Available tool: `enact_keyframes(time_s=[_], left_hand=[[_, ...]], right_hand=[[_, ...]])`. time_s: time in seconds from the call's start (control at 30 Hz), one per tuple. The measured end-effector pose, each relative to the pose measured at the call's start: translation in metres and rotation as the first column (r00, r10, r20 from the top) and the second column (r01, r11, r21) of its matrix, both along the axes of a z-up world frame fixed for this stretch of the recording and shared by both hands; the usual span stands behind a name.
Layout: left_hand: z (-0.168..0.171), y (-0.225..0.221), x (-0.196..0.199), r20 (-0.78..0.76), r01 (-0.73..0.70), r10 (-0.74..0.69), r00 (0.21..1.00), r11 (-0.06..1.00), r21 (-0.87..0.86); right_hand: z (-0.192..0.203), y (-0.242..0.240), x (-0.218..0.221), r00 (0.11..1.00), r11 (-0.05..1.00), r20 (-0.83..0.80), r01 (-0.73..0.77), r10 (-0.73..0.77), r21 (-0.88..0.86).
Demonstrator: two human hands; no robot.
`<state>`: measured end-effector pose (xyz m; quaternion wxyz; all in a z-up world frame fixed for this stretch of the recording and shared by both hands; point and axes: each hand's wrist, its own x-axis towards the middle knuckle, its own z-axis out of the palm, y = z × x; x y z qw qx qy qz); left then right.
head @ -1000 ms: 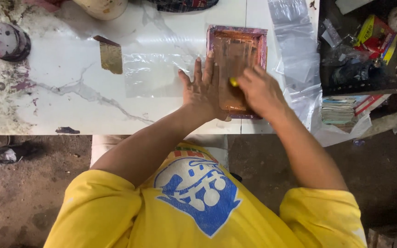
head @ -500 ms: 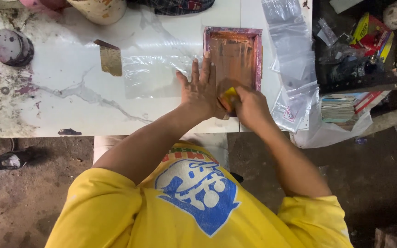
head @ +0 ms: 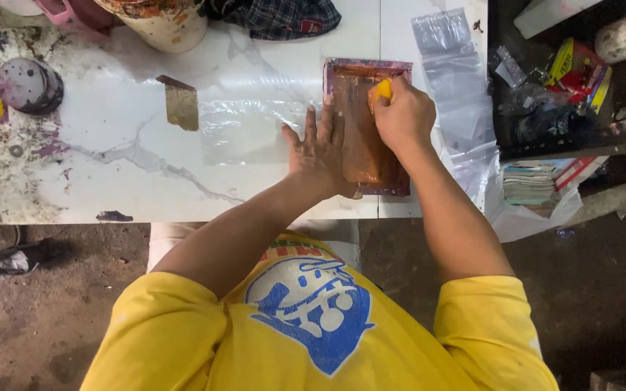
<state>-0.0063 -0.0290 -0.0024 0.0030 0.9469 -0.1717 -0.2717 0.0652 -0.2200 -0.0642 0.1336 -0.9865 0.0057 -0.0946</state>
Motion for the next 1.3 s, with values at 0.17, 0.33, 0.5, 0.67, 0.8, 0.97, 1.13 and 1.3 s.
enact_keyframes(time_s=[0.17,0.33,0.5,0.67,0.8,0.97,1.13,1.3], left_hand=[[0.016,0.001,0.006,-0.086,-0.005,0.007,0.996,1.0,0.019],[0.023,0.0,0.008,-0.172,-0.014,0.03,0.985,0.996,0.094],[0.031,0.003,0.011,-0.219,-0.006,0.018,0.976,0.998,0.056],[0.022,0.002,0.01,-0.16,-0.025,0.033,0.987,0.998,0.05],[0.023,0.002,0.009,-0.164,-0.013,0.022,0.986,0.998,0.06],[0.009,0.001,0.001,-0.085,-0.021,0.023,0.996,1.0,0.02],[0.002,0.002,-0.002,-0.004,-0.007,0.007,1.0,0.999,-0.044],[0.002,0.001,0.001,0.005,-0.021,0.021,1.0,0.999,-0.045]], right_hand=[[-0.001,0.006,0.0,0.998,0.999,0.051,-0.042,0.041,0.023],[-0.006,0.003,0.006,0.965,0.969,0.134,-0.21,0.226,-0.127],[0.035,0.013,0.023,0.95,0.969,-0.19,-0.246,0.247,0.031],[0.016,-0.007,0.049,0.869,0.856,0.016,-0.483,0.494,-0.186],[0.016,-0.009,0.033,0.814,0.792,-0.117,-0.58,0.568,-0.191],[-0.006,-0.025,-0.021,0.717,0.706,0.015,-0.683,0.697,-0.185],[-0.044,-0.051,-0.082,0.676,0.656,-0.016,-0.72,0.736,-0.226],[-0.028,-0.035,-0.116,0.764,0.745,-0.151,-0.645,0.627,-0.167]])
